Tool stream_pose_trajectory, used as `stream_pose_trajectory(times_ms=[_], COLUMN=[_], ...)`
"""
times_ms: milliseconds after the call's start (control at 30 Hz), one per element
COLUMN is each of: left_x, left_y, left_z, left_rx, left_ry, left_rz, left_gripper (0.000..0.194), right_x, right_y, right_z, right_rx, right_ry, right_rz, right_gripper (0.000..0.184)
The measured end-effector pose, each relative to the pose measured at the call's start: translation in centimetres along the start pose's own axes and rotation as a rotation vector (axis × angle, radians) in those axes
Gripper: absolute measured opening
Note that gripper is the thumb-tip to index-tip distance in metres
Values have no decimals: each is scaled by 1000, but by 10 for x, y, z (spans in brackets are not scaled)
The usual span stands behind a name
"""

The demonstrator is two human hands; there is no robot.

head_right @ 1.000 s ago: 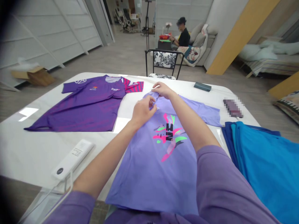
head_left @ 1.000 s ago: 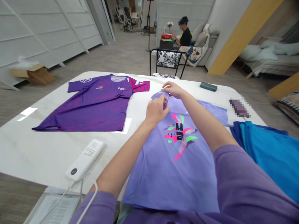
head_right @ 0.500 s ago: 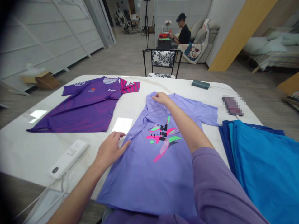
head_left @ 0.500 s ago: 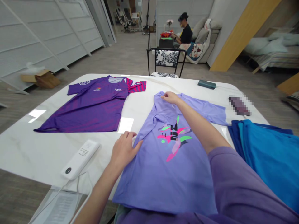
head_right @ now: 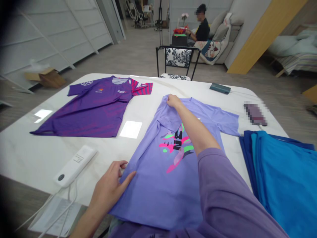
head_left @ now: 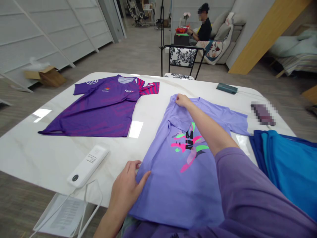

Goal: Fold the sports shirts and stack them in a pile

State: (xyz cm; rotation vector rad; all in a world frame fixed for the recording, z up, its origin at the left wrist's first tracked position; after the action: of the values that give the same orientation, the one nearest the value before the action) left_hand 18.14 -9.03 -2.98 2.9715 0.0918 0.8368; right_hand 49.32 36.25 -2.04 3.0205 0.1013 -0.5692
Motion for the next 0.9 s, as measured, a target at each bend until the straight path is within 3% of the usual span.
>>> stream_pose_trajectory(times_ms=[100, 167, 300, 433, 533, 700, 900], left_x=[-14, -27, -45, -40, -35, -29, 5], left_y=[23, 43, 85, 106, 110, 118, 134], left_z=[-8, -12, -16, -12, -9, -10, -20], left_rx=[9, -5, 21, 27, 24, 42, 161], left_ry=[-18, -13, -2, -45, -27, 164, 337], left_rz=[-21, -72, -148, -80, -33, -42, 152], left_gripper=[43, 41, 35, 33, 30, 24, 17], right_x=[-12, -24, -34, -22, -15, -10, 15], right_y=[30, 63, 145, 205, 216, 212, 221], right_z=[-18, -25, -7, 6, 10, 8, -35], right_rx=[176, 204, -81, -152, -179, -220, -42], right_ry=[22, 33, 91, 192, 222, 228, 99], right_rz=[-96, -202, -342, -332, -326, -335, -347], right_gripper=[48, 52, 44, 41, 32, 23, 27])
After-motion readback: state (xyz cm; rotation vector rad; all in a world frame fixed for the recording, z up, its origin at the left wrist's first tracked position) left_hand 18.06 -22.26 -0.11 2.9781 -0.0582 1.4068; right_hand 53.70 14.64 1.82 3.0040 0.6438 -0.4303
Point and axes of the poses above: each hand's wrist, its own y-axis away from the middle knuckle, its own z-axis out of the palm, x = y × z, the point moved 8 cm from there along -y, towards the middle knuckle, and after that the axes turned 1 degree about z, right-handed, at the moved point
